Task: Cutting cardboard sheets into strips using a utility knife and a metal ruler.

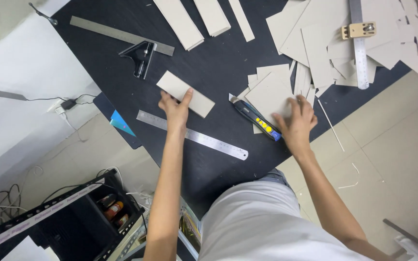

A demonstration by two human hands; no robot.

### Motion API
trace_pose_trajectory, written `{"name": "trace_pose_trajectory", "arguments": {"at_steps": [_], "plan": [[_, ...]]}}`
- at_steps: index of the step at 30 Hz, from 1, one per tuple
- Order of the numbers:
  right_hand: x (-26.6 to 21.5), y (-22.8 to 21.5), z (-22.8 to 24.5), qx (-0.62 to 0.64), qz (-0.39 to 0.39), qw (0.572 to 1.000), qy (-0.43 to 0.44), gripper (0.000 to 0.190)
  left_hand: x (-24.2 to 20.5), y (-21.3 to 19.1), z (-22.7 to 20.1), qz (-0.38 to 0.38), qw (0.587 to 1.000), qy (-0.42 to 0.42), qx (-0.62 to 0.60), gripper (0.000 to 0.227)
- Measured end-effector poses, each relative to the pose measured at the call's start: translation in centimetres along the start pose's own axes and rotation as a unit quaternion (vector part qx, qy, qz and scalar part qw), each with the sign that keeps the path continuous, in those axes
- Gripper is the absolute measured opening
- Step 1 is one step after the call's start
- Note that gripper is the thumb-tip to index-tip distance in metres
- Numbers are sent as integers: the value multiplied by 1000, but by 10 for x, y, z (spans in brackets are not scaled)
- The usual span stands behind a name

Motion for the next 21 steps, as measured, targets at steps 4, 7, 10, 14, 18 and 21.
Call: {"name": "trace_pose_trajectory", "arguments": {"at_steps": [4,7,10,14,18,21], "plan": [[-1,-6,-15,-15,-9,1000,21,79,-14,-14,9,12,988,69,140,84],[7,-10,-17,0,-14,1000,26,89,-52,-29,10,-22,961,153,230,58],[10,-35,4,14,-117,992,-35,68,-102,-42,4,-24,928,193,318,56],[38,-40,-36,27,-241,963,-115,31,-127,-50,34,-18,907,168,386,72],[51,-29,-20,203,-230,947,-98,22,-128,-32,38,-63,908,140,390,83],[36,-15,30,264,-169,943,-111,23,-118,-19,36,-97,908,111,393,97]]}}
Point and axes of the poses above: each hand's wrist, its own x-axis towards the middle knuckle, its own y-axis out of the palm, z = x × y, the point moved 1 cm from there along x, towards the middle knuckle, and after that the axes turned 1 degree about -y, right-handed, at the moved point
